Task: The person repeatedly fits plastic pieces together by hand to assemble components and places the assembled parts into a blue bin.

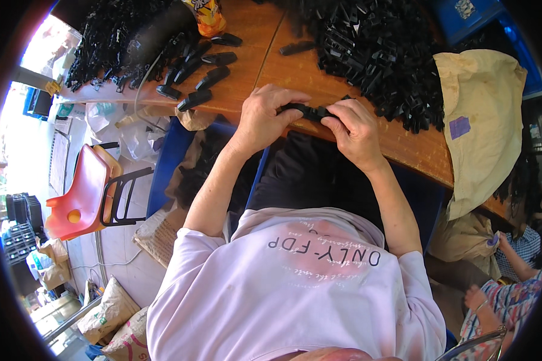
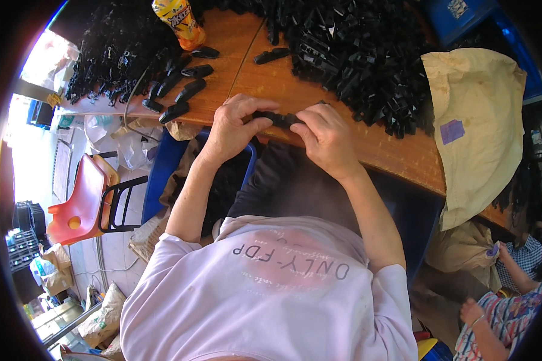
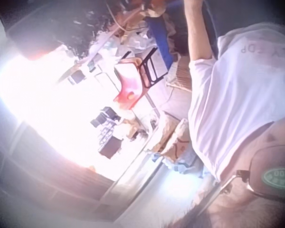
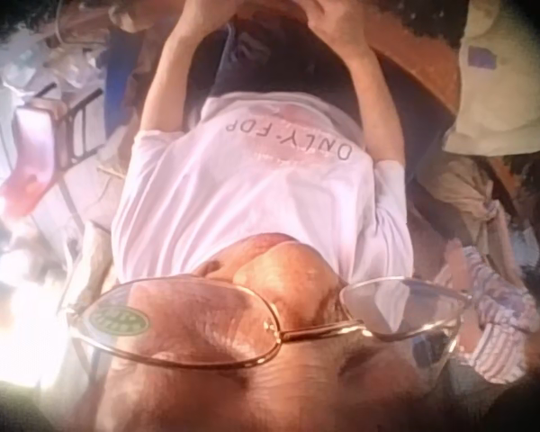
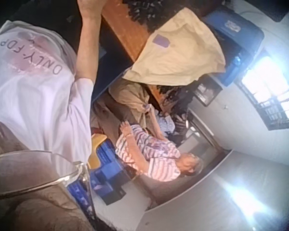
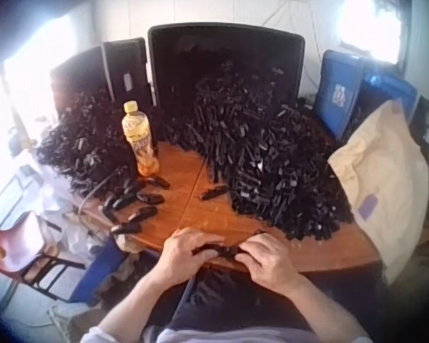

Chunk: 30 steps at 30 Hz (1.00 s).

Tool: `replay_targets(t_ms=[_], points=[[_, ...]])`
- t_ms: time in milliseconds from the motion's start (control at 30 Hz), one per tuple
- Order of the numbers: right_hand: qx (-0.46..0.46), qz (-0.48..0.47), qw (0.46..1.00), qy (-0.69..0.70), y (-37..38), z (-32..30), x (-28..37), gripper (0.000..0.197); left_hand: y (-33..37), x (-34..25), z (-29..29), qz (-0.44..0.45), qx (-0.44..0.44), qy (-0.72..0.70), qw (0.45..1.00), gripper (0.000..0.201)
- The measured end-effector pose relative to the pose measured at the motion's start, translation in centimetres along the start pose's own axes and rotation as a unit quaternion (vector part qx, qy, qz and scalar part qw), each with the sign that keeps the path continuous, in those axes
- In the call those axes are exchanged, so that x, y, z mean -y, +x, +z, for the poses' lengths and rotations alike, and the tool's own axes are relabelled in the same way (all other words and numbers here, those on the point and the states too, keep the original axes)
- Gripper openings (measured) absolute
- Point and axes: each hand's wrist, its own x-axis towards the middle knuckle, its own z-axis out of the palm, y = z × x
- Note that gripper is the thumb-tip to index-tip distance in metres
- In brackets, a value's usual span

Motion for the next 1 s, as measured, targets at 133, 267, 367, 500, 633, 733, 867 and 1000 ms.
replay_targets(t_ms=[133,267,367,500,633,733,867,1000], points=[[0.008,-0.016,1.0,-0.022,0.8,0.9,0.2,0.017,0.1,0.6,0.5,0.003,-0.003,-0.051,0.999,0.036],[0.005,-0.063,0.995,-0.082,1.7,2.7,0.6,0.018,-0.2,0.2,-0.2,0.013,-0.055,-0.004,0.998,0.031],[0.045,-0.1,0.994,-0.03,1.2,1.7,2.2,0.026,-3.5,-0.9,-3.6,-0.075,0.006,-0.029,0.997,0.034],[-0.08,-0.013,0.981,-0.178,-1.8,-1.7,0.1,0.033,-6.0,-1.1,-7.8,-0.064,0.004,0.087,0.994,0.033],[-0.054,0.059,0.975,-0.21,-1.8,-1.8,-1.1,0.03,-2.1,-2.1,-7.2,-0.081,-0.113,0.058,0.989,0.033],[-0.031,0.051,0.974,-0.219,-1.6,-1.5,-1.2,0.025,4.6,-0.7,-3.5,-0.011,-0.151,0.094,0.984,0.035],[-0.034,0.017,0.979,-0.199,-1.8,-1.5,-0.8,0.024,9.0,4.1,0.0,0.037,-0.145,0.188,0.971,0.039],[-0.034,0.044,0.98,-0.189,-2.0,-1.8,-1.7,0.018,7.6,3.5,1.2,0.002,-0.101,0.179,0.979,0.044]])
